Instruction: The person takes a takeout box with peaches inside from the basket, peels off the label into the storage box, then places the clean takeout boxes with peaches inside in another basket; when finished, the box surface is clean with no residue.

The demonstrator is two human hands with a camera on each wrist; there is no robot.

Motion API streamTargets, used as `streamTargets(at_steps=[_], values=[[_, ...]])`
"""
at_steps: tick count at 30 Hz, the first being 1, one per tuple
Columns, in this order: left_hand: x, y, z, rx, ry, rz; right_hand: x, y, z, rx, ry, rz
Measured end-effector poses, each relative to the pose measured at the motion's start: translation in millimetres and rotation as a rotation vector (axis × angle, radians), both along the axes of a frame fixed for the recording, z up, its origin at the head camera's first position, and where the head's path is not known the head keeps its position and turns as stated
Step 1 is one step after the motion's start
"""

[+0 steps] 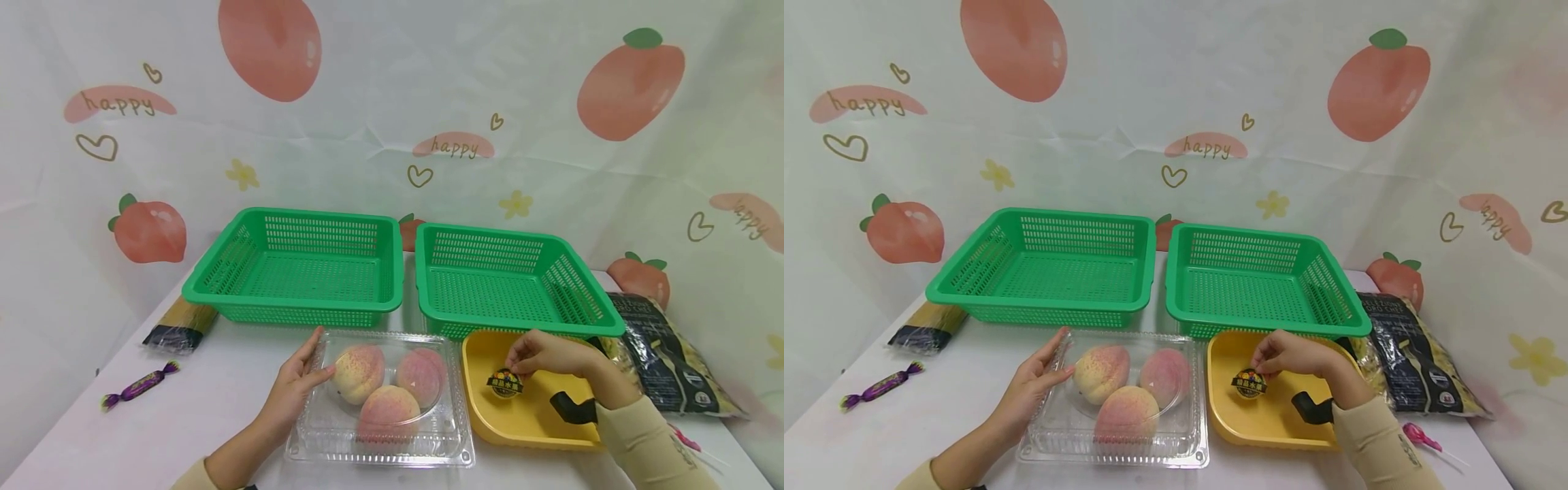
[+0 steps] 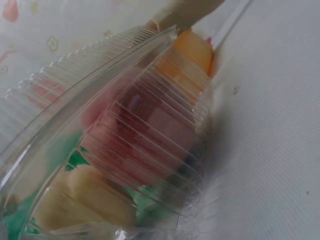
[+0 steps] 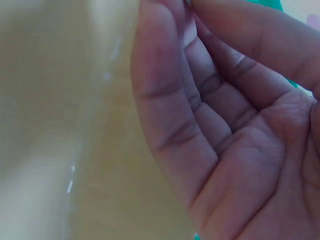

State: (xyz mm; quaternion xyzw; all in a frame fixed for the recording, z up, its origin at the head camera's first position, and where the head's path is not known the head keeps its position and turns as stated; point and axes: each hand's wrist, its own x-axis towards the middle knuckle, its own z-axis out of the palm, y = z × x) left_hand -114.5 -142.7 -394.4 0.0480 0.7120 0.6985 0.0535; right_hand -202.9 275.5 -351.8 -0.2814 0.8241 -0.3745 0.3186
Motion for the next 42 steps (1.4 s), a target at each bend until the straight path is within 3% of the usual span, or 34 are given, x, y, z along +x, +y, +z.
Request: streamTargets(at_steps=[20, 36, 42], values=[[-0.7, 1, 1.7, 0.01, -0.018, 0.003, -3.6, -1, -7.5, 0.047, -0.001, 0.055], [-1.1, 0, 0.9, 0.009, -0.016, 0.001, 6.2, -4, 13.5, 0.108, 0.13, 0.073], [-0.6, 0, 0.5, 0.008, -0.016, -0.001, 15.9, -1, 27.8, 0.082, 0.116, 0.059]])
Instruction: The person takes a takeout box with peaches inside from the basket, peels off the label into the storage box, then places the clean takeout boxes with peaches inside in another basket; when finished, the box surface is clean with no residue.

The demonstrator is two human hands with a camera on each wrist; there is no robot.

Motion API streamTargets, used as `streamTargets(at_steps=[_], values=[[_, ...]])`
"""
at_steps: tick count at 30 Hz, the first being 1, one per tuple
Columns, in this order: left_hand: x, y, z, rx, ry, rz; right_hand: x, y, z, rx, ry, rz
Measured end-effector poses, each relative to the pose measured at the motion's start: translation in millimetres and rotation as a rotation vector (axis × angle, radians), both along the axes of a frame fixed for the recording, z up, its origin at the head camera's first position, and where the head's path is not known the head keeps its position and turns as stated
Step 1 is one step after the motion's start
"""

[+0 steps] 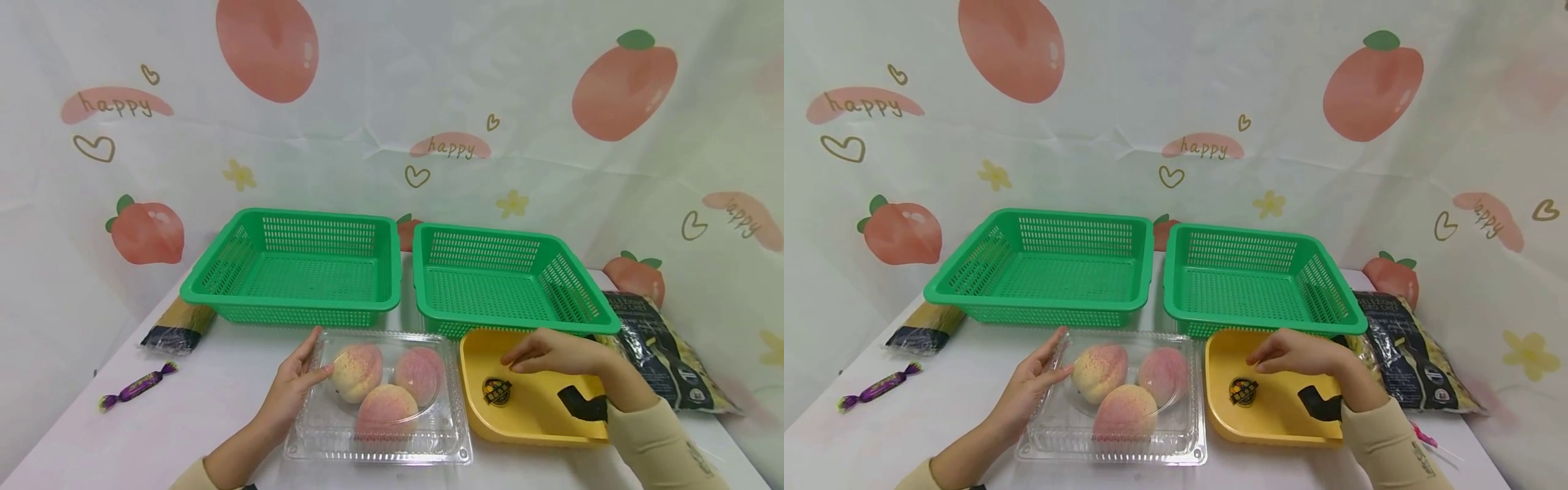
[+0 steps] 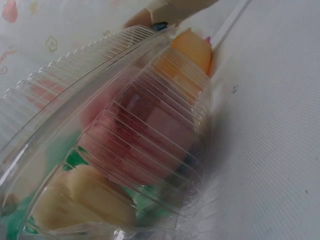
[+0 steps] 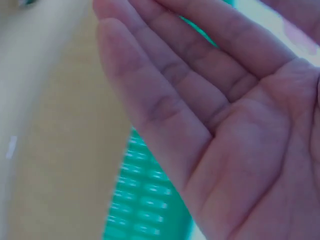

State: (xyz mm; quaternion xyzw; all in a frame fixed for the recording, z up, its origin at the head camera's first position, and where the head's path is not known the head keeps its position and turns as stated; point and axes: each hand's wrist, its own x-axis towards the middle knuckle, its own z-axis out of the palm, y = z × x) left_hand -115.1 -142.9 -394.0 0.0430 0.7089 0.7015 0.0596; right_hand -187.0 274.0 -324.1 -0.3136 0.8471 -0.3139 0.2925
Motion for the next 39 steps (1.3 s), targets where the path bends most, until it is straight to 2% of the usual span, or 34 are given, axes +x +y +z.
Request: streamTargets(at_steps=[6, 13, 18, 22, 31, 39], values=[[0.4, 0, 0.4, -0.004, 0.005, -0.004, 5.9, -1, 15.3, -0.082, 0.003, 0.013], [0.8, -1, 0.3, -0.008, 0.004, -0.002, 0.1, -14, 26.5, -0.177, 0.037, 0.072], [0.4, -1, 0.3, -0.011, -0.001, 0.003, -11.7, -33, 32.8, -0.204, 0.058, 0.115], [-0.1, 0, 0.3, -0.012, 0.0, 0.004, -24.2, -49, 38.2, -0.213, 0.028, 0.138], [-0.5, 0, -0.3, -0.002, 0.001, 0.003, -50.2, -89, 48.1, -0.237, -0.025, 0.112], [-0.4, 0, -0.4, -0.007, 0.003, 0.005, -68.6, -119, 56.4, -0.247, -0.003, 0.06]])
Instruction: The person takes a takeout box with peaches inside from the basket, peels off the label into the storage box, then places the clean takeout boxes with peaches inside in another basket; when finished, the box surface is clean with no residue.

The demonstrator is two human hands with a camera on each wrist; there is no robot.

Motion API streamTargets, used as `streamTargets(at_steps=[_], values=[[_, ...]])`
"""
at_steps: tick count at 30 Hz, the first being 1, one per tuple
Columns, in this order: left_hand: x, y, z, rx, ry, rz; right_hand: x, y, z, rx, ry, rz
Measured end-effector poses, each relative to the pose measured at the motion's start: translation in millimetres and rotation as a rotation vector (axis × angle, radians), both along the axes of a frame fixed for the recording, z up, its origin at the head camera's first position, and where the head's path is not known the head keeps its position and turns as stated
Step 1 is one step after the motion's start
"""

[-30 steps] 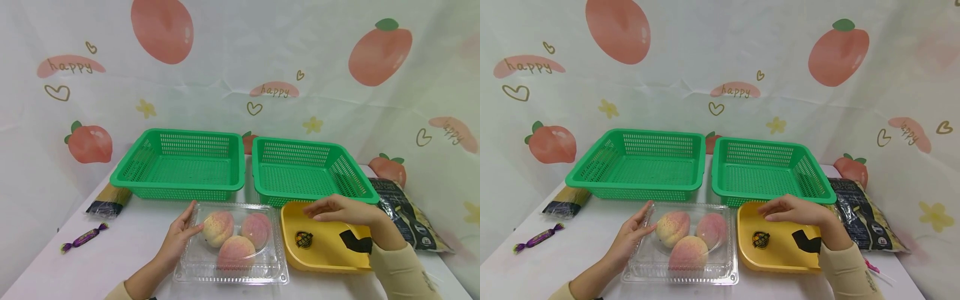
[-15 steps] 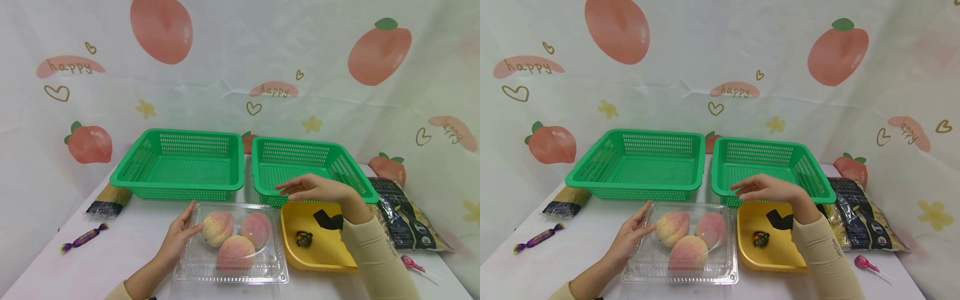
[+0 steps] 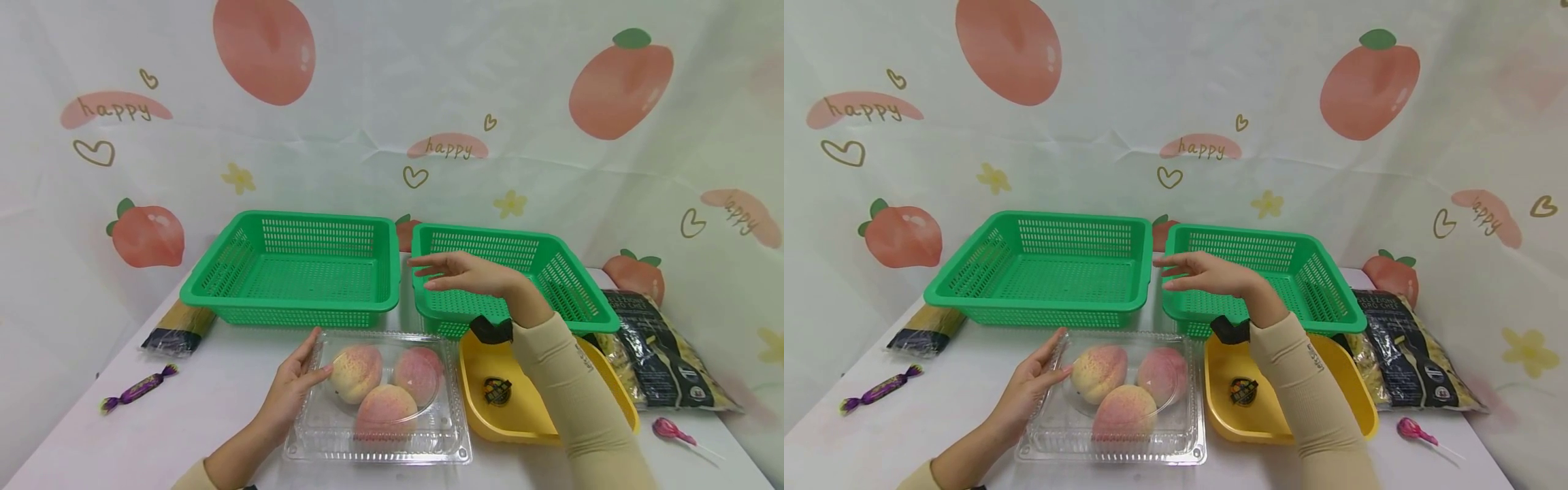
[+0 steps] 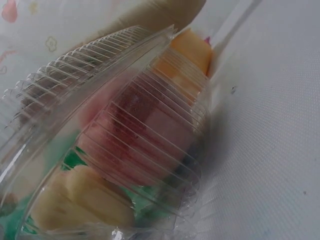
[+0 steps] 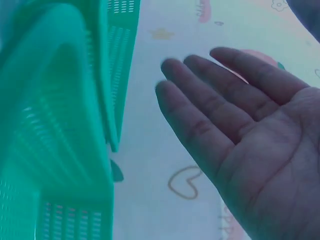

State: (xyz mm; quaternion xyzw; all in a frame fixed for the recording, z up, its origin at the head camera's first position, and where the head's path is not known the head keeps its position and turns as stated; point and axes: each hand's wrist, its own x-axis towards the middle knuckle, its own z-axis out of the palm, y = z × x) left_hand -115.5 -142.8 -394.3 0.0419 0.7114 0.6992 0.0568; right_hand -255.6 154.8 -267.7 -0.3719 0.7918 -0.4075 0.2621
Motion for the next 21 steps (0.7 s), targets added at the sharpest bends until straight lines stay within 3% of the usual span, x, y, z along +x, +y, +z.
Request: streamTargets(at_steps=[12, 21], values=[[-0.6, 1, -0.5, 0.009, -0.013, -0.009, -29.7, -47, 9.3, -0.159, 0.02, -0.111], [-0.2, 0, -0.4, 0.01, -0.008, -0.004, -45.8, -80, 9.1, -0.25, -0.085, -0.334]])
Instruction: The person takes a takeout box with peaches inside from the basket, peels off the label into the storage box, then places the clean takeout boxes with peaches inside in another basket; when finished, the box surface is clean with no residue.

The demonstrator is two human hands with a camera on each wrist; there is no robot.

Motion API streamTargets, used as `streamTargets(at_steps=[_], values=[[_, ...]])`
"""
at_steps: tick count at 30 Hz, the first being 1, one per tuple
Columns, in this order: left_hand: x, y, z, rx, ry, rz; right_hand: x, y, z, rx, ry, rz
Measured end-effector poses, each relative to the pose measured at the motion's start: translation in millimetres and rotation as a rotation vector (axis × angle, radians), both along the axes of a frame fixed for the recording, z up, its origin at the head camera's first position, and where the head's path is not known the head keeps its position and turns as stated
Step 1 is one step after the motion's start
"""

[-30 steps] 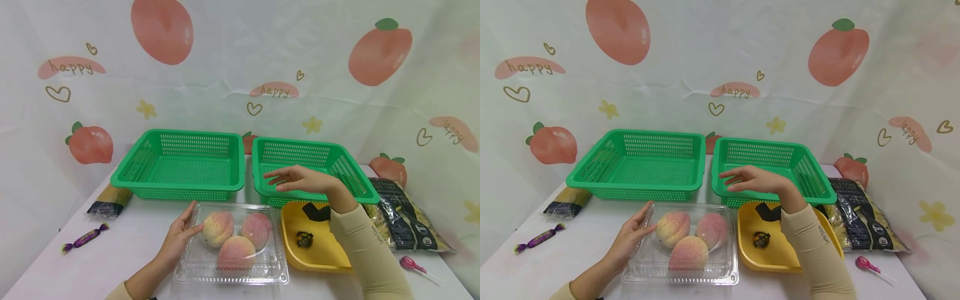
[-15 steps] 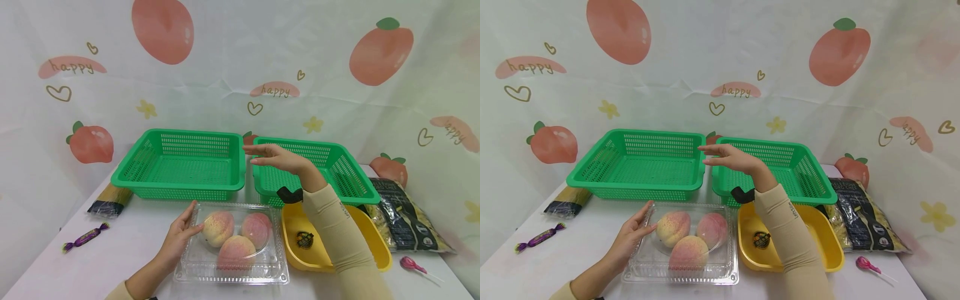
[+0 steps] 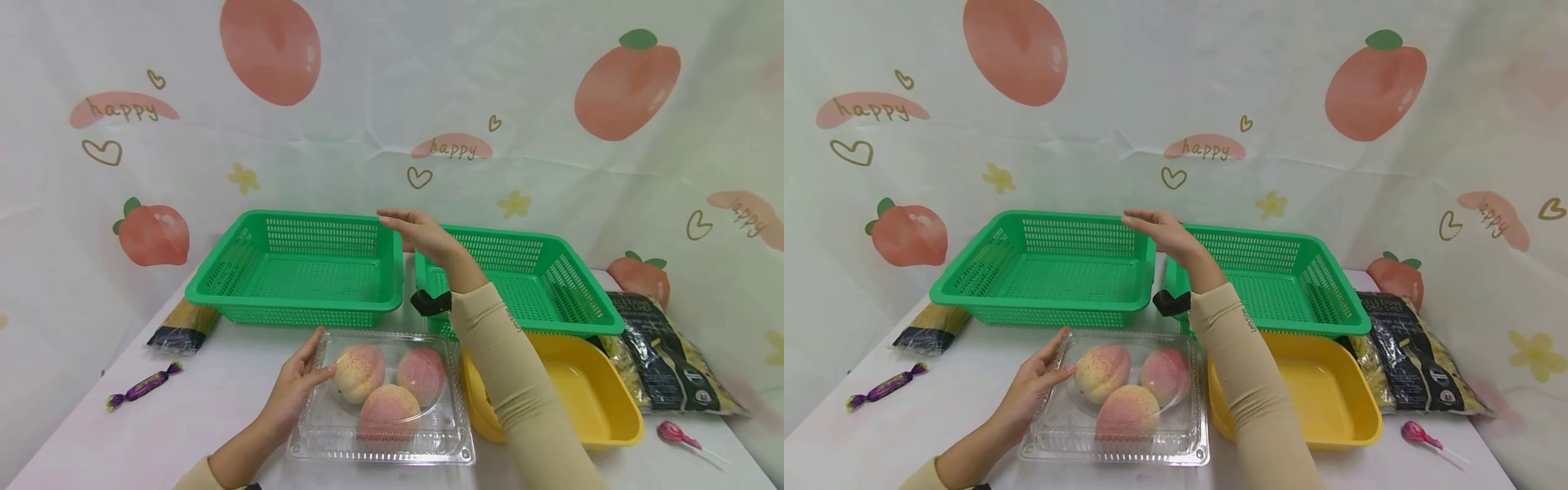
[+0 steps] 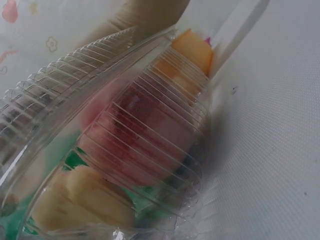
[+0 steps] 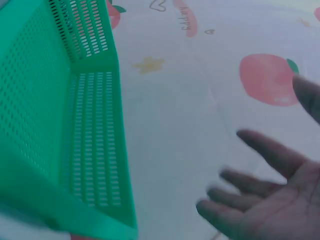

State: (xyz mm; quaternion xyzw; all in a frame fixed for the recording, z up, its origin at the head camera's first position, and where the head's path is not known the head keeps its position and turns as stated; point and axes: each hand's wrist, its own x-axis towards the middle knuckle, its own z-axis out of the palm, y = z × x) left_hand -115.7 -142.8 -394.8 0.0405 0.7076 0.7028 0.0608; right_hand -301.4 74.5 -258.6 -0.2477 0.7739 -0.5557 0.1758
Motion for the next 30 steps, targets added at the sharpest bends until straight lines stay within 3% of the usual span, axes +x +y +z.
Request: streamTargets(at_steps=[6, 16, 23, 30], values=[[-0.5, 0, -0.3, -0.003, -0.002, 0.007, -13.2, -14, -6.9, -0.089, -0.122, -0.148], [0.3, 0, 0.0, -0.008, -0.01, 0.023, -38.9, -24, -30.5, -0.266, -0.274, -0.251], [1.7, 2, 1.1, -0.002, 0.015, 0.019, -50.7, -28, -45.9, -0.178, -0.33, -0.373], [1.8, 2, 0.1, 0.0, 0.014, 0.03, -53.7, -28, -55.5, -0.047, -0.289, -0.331]])
